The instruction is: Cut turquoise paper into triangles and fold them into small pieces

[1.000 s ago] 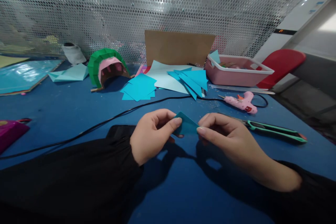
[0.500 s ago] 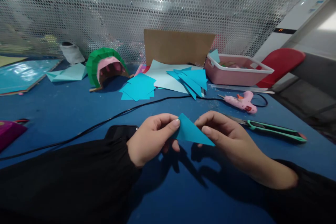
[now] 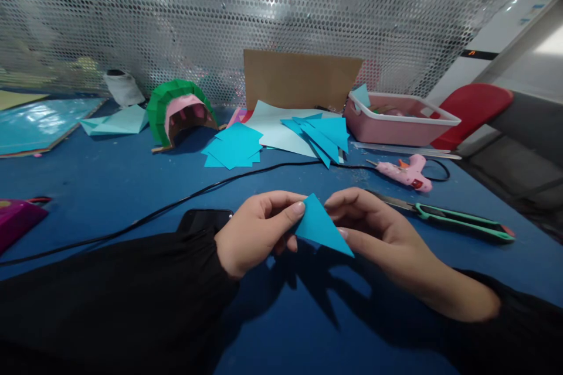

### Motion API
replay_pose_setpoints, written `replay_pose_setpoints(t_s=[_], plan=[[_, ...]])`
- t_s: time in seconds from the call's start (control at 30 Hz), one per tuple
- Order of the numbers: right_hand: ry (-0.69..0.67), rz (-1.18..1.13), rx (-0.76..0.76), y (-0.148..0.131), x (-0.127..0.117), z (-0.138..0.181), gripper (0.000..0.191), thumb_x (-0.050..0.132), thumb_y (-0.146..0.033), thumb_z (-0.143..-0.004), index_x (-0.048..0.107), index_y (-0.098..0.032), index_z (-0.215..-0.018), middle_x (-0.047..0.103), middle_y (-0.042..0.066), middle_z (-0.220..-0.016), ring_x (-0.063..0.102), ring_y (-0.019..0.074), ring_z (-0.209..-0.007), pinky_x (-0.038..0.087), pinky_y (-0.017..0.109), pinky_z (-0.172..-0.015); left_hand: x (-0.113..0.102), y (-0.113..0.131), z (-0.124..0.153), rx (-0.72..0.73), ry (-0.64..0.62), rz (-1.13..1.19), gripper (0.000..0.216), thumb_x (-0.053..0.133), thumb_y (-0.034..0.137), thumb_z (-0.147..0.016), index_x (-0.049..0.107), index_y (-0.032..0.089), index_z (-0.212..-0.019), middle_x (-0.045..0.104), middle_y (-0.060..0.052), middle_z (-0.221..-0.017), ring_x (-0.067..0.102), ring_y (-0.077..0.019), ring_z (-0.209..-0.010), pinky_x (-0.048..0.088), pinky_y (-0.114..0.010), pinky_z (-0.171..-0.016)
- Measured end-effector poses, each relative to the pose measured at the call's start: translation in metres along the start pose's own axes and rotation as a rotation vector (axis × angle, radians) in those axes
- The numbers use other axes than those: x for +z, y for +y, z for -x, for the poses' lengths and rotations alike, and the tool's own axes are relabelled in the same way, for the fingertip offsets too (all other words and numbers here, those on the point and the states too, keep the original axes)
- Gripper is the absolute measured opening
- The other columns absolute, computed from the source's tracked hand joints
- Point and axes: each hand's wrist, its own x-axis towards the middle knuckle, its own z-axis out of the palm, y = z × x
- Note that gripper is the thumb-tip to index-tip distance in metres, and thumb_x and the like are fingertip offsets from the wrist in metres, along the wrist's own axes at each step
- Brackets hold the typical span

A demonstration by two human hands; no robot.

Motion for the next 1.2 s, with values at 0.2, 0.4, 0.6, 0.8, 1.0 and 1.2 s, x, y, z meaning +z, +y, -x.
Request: replay_pose_setpoints(t_s=[0.2,0.4,0.6,0.8,1.0,1.2], plan=[[-0.002,0.133,-0.046,0.002,0.0016,0.0001,0.016,0.065,-0.028,-0.081,0.063,-0.025,-0.097,0.068,0.003,-0.084,0.064,0.0148,-0.072,0.052,0.025,-0.063,0.0002,0.0009,-0.0012,-0.025,0.031,0.081,0.021,0.063,0.023,-0.081,0.063,0.014,-0.101,0.056,0.005,-0.055,0.051,-0.0059,-0.04,0.038,-0.014,-0.036],[-0.004,0.161,0.003,0.0004,0.0025,-0.0017,0.012,0.07,-0.029,-0.076,0.067,-0.021,-0.084,0.067,0.003,-0.084,0.061,0.0155,-0.074,0.05,0.026,-0.067,0.001,0.0012,-0.0004,-0.051,0.051,0.095,0.019,0.059,0.021,-0.085,0.062,0.013,-0.101,0.059,0.003,-0.063,0.054,-0.0052,-0.045,0.046,-0.016,-0.044],[0.105,0.23,0.071,-0.0002,-0.0016,-0.0074,0.02,0.066,-0.039,-0.078,0.066,-0.02,-0.072,0.065,0.003,-0.077,0.056,0.015,-0.07,0.046,0.025,-0.061,0.0042,0.0038,0.0014,-0.015,0.031,0.072,0.037,0.066,0.014,-0.077,0.057,0.013,-0.113,0.06,0.003,-0.073,0.059,-0.008,-0.06,0.053,-0.02,-0.056],[0.192,0.156,0.095,-0.0005,0.0016,-0.0088,0.026,0.071,-0.043,-0.072,0.061,-0.019,-0.07,0.057,-0.001,-0.066,0.05,0.011,-0.058,0.043,0.022,-0.053,0.0022,0.0017,0.0001,0.012,-0.068,-0.003,0.044,0.07,0.013,-0.072,0.056,0.014,-0.114,0.058,0.005,-0.066,0.058,-0.0088,-0.06,0.048,-0.022,-0.059],[0.168,0.23,0.101,-0.0023,0.0024,-0.0078,0.028,0.07,-0.043,-0.073,0.059,-0.018,-0.067,0.054,-0.002,-0.061,0.047,0.0096,-0.054,0.04,0.021,-0.049,-0.0011,-0.0023,0.0004,0.028,-0.137,-0.05,0.042,0.072,0.017,-0.071,0.059,0.015,-0.111,0.055,0.004,-0.067,0.053,-0.0079,-0.059,0.041,-0.02,-0.056],[0.149,0.264,0.103,-0.0008,0.0016,-0.0077,0.028,0.069,-0.042,-0.075,0.057,-0.019,-0.066,0.056,-0.001,-0.061,0.048,0.0104,-0.054,0.04,0.022,-0.049,-0.0017,-0.003,0.0007,0.034,-0.166,-0.047,0.041,0.072,0.018,-0.071,0.061,0.016,-0.109,0.055,0.004,-0.069,0.052,-0.0081,-0.06,0.041,-0.021,-0.058]])
